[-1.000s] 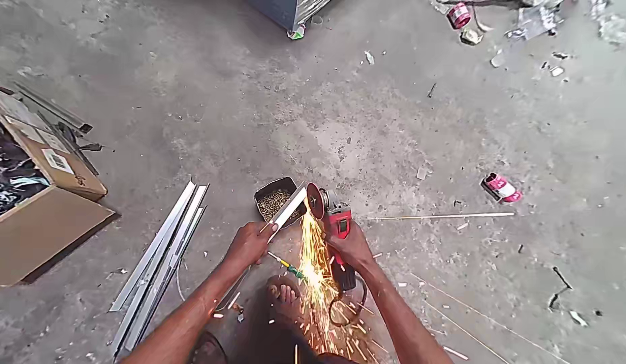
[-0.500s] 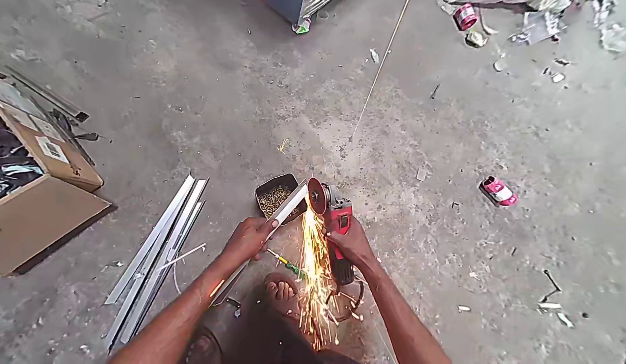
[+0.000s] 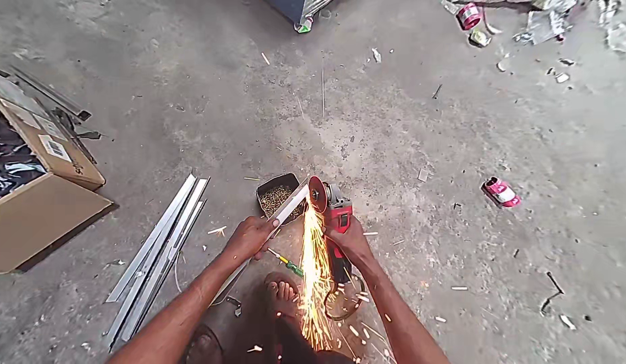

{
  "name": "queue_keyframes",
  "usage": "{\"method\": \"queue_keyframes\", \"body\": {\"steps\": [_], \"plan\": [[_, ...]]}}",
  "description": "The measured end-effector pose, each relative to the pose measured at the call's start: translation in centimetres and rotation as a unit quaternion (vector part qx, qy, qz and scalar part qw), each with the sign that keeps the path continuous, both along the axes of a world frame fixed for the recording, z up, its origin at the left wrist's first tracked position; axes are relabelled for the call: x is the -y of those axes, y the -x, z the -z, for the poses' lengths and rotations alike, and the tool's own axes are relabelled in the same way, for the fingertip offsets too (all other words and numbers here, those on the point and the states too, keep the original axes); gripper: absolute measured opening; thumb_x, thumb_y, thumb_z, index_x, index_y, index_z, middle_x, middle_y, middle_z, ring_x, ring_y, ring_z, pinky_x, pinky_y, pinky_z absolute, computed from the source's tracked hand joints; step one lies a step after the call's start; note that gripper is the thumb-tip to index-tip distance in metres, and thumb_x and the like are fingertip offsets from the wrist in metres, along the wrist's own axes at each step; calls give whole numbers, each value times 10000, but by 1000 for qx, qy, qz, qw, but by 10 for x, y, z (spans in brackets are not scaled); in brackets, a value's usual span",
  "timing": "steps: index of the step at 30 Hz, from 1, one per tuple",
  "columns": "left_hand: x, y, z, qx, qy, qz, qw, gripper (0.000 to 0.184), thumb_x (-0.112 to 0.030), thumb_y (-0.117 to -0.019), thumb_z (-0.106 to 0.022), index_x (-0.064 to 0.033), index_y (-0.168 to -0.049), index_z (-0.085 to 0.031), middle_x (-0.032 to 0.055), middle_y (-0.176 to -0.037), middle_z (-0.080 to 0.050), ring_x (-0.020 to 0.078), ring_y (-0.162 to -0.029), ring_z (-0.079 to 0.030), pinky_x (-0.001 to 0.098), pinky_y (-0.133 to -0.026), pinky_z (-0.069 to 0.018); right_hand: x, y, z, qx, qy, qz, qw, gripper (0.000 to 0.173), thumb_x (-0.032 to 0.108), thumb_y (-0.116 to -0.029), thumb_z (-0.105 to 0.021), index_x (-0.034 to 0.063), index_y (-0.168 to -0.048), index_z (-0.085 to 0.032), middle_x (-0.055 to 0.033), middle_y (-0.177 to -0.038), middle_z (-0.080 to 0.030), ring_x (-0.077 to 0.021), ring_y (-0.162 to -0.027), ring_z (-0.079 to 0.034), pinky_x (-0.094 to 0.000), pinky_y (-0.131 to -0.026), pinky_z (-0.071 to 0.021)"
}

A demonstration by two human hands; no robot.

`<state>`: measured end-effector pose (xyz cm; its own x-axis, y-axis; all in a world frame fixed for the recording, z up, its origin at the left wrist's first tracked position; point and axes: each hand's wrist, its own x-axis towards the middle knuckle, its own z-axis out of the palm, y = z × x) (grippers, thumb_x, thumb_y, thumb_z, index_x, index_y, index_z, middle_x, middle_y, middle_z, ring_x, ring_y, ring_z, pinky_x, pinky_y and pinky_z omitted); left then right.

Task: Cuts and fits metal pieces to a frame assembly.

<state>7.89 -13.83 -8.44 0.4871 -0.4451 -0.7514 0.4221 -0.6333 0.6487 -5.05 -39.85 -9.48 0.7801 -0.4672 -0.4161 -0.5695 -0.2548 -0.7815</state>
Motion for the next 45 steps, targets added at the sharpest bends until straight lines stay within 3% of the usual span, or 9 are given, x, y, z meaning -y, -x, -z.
{"method": "queue_keyframes", "body": {"steps": [7, 14, 19, 23, 34, 45], "plan": [[1, 2, -3, 0, -1, -25, 1000, 445, -492, -1052, -528, -69, -983, -647, 31, -628, -616, 127, -432, -549, 276, -417, -486, 1, -2, 2, -14, -1, 2, 1000, 610, 367, -730, -844, 54, -1201, -616, -36, -961, -720, -120, -841, -714, -350, -787, -617], [-1, 0, 1, -13, 13, -17, 1000, 458, -503, -1052, -519, -72, -970, -650, 42, -639, -621, 149, -434, -554, 309, -422, -498, -1, -3, -1, -16, 14, -1, 1000, 612, 377, -721, -846, 85, -1212, -625, -1, -972, -727, -79, -869, -708, -322, -812, -608], [2, -2, -3, -26, 3, -14, 1000, 450, -465, -1067, -508, -57, -945, -655, 48, -607, -608, 147, -412, -538, 299, -405, -484, 2, -2, 3, -2, -7, -1, 1000, 603, 402, -709, -844, 73, -1168, -633, -8, -930, -724, -98, -822, -711, -336, -770, -615], [1, -2, -3, -35, 13, -20, 999, 451, -479, -1060, -518, -66, -933, -648, 39, -599, -599, 139, -410, -538, 290, -400, -484, 2, -2, 6, 10, -10, -4, 1000, 616, 390, -711, -846, 74, -1193, -627, -10, -961, -733, -99, -863, -719, -339, -804, -620], [1, -1, -3, -32, 15, -29, 999, 440, -465, -1060, -526, -59, -958, -658, 41, -632, -621, 134, -419, -544, 282, -400, -483, -5, -10, 0, -11, -6, 17, 1000, 616, 348, -707, -843, 69, -1204, -610, -19, -949, -722, -109, -829, -713, -347, -773, -618], [0, -5, -3, -55, 25, -19, 998, 426, -451, -1069, -513, -63, -950, -644, 36, -634, -625, 137, -422, -554, 287, -400, -492, -6, 3, 16, 4, -19, 17, 1000, 631, 409, -691, -842, 52, -1165, -627, -29, -905, -726, -133, -791, -721, -373, -742, -627]]}}
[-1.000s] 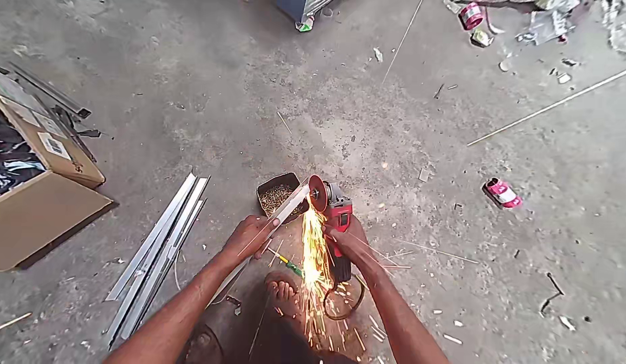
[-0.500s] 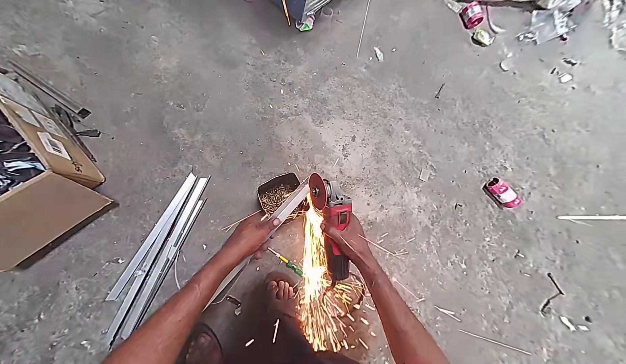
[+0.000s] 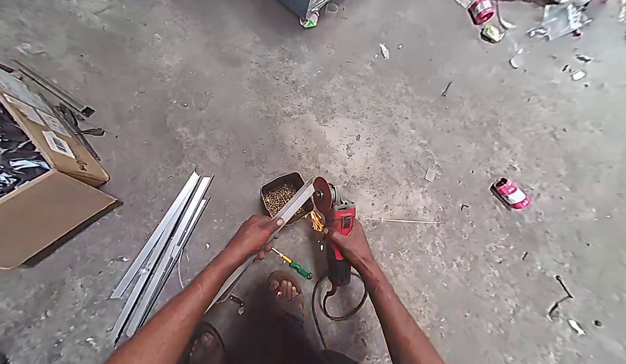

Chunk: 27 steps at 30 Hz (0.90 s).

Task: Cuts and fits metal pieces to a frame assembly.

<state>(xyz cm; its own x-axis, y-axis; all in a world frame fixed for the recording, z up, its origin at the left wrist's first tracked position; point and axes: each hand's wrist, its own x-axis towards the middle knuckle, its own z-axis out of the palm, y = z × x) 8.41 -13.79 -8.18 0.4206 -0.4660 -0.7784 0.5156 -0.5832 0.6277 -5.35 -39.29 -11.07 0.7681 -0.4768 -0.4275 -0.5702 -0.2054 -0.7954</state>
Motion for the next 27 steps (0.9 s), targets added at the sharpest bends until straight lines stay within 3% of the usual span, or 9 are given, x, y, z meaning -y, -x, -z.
{"method": "queue_keyframes", "body": {"steps": [6, 11, 14, 16, 18, 19, 21, 24, 27], "plan": [[1, 1, 1, 10, -2, 7, 1000, 443, -460, -1068, -511, -63, -935, -655, 38, -616, -619, 138, -415, -549, 291, -400, -491, 6, -6, -9, -6, 23, -20, 1000, 602, 382, -707, -836, 71, -1178, -624, -17, -935, -727, -112, -829, -718, -358, -776, -622], [0, 0, 1, 8, -5, 20, 1000, 462, -477, -1074, -482, -65, -944, -644, 32, -608, -605, 144, -430, -560, 303, -417, -507, -1, -3, 3, 11, -5, 9, 1000, 613, 367, -703, -843, 45, -1176, -625, -36, -929, -727, -136, -811, -723, -370, -758, -630], [-1, 0, 0, 21, -16, 54, 998, 528, -584, -1017, -531, -66, -970, -627, 29, -609, -579, 154, -453, -572, 331, -464, -542, -7, 10, 9, 72, -133, 91, 984, 594, 275, -723, -855, -5, -1181, -602, -101, -926, -731, -195, -797, -735, -380, -732, -644], [1, 2, -3, 17, -20, 57, 998, 559, -630, -943, -628, -71, -953, -626, 26, -586, -556, 160, -441, -561, 339, -466, -540, -8, 24, 12, 141, -273, 146, 940, 681, 268, -727, -875, -53, -1227, -542, -179, -954, -719, -266, -795, -738, -426, -719, -648], [1, 3, -1, -15, -5, 47, 999, 548, -621, -980, -574, -77, -909, -586, 15, -561, -507, 153, -421, -528, 334, -449, -527, -6, 38, 11, 185, -402, 163, 882, 865, 273, -724, -906, -35, -1363, -411, -269, -1091, -684, -368, -863, -738, -510, -741, -647], [1, 3, 0, -38, 10, 36, 999, 547, -621, -1003, -526, -91, -871, -561, 4, -553, -477, 143, -415, -500, 326, -437, -509, -4, 42, 8, 192, -425, 154, 871, 923, 249, -735, -902, -5, -1425, -344, -290, -1156, -660, -397, -895, -731, -530, -747, -644], [1, 5, 2, -86, 45, 13, 995, 543, -610, -1038, -442, -126, -804, -515, -21, -544, -422, 120, -402, -438, 300, -403, -461, -3, 42, -3, 181, -355, 133, 908, 940, 208, -755, -880, 7, -1468, -302, -264, -1167, -661, -364, -901, -731, -494, -745, -651], [0, 5, 1, -148, 94, -28, 984, 539, -558, -1082, -349, -163, -731, -456, -48, -521, -374, 83, -389, -366, 244, -374, -375, -5, 32, -17, 139, -105, 80, 981, 864, 224, -739, -862, 38, -1431, -381, -126, -1137, -694, -209, -952, -732, -373, -793, -651], [-1, 5, 2, -186, 122, -47, 974, 542, -533, -1097, -296, -173, -724, -455, -60, -532, -366, 61, -394, -337, 212, -370, -330, -3, 22, -27, 88, 56, 26, 994, 844, 344, -733, -847, 87, -1423, -433, -21, -1060, -725, -103, -889, -725, -331, -764, -633]]}}
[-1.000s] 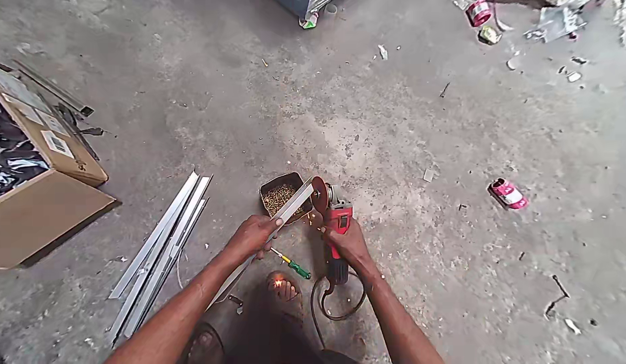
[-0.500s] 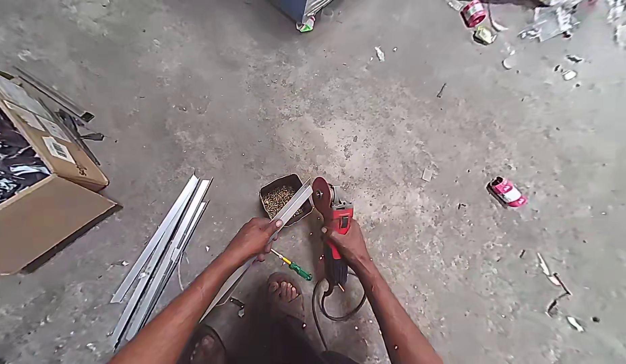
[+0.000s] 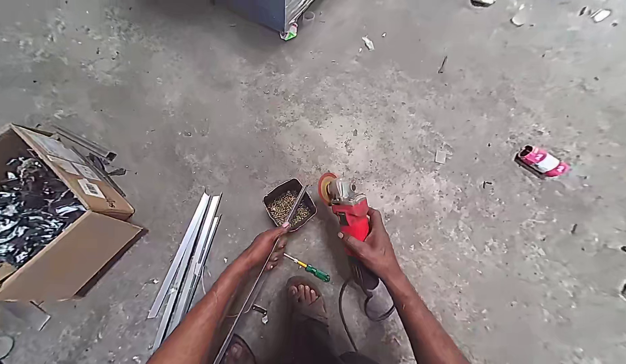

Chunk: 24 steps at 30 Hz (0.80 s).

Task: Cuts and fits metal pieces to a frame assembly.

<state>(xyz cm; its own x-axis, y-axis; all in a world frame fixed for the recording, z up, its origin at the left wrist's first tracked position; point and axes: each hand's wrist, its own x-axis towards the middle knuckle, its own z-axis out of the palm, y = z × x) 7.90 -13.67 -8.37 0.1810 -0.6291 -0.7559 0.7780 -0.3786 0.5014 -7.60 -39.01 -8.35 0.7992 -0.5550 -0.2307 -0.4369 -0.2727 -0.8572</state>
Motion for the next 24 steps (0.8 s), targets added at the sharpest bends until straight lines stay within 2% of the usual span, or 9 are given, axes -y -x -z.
{"method": "queue_keyframes", "body": {"steps": [7, 12, 15, 18, 21, 24], "plan": [[-4, -4, 6, -14, 38, 2, 999, 558, -515, -1104, -249, -166, -725, -465, -59, -525, -374, 60, -379, -345, 206, -359, -334, 6, -19, -7, -6, 21, -57, 998, 820, 373, -740, -839, 96, -1413, -462, -5, -1065, -734, -84, -915, -721, -323, -804, -623], [-8, -9, 8, -52, 62, -2, 997, 570, -532, -1099, -245, -164, -733, -482, -61, -532, -386, 49, -373, -348, 195, -350, -334, 7, -26, -6, -31, 32, -73, 996, 818, 415, -738, -837, 119, -1411, -477, 5, -1050, -735, -93, -903, -721, -347, -795, -621], [-11, -15, 10, -83, 91, -7, 992, 563, -529, -1097, -210, -165, -774, -494, -58, -569, -410, 41, -379, -361, 183, -346, -345, 9, -29, -1, -51, 51, -73, 995, 816, 428, -742, -827, 120, -1410, -474, -6, -1039, -730, -110, -900, -720, -375, -795, -615], [-12, -18, 9, -100, 102, -10, 990, 592, -546, -1089, -180, -165, -763, -495, -51, -574, -425, 50, -374, -378, 191, -338, -361, 14, -33, 7, -64, 59, -62, 994, 820, 427, -742, -827, 118, -1412, -468, -24, -1043, -731, -131, -903, -723, -399, -800, -614], [-12, -18, 10, -99, 109, -8, 989, 622, -568, -1082, -161, -164, -753, -501, -45, -572, -439, 64, -392, -409, 206, -360, -386, 15, -29, 14, -46, -1, -29, 999, 812, 370, -724, -840, 111, -1398, -469, -23, -1039, -735, -124, -879, -730, -371, -771, -626], [-13, -17, 15, -93, 127, -1, 988, 659, -596, -1070, -144, -160, -744, -515, -38, -585, -458, 78, -422, -434, 220, -385, -400, 13, -16, 23, 25, -152, 34, 988, 745, 329, -778, -851, 63, -1364, -477, -88, -1030, -736, -192, -852, -748, -375, -736, -654]]}}
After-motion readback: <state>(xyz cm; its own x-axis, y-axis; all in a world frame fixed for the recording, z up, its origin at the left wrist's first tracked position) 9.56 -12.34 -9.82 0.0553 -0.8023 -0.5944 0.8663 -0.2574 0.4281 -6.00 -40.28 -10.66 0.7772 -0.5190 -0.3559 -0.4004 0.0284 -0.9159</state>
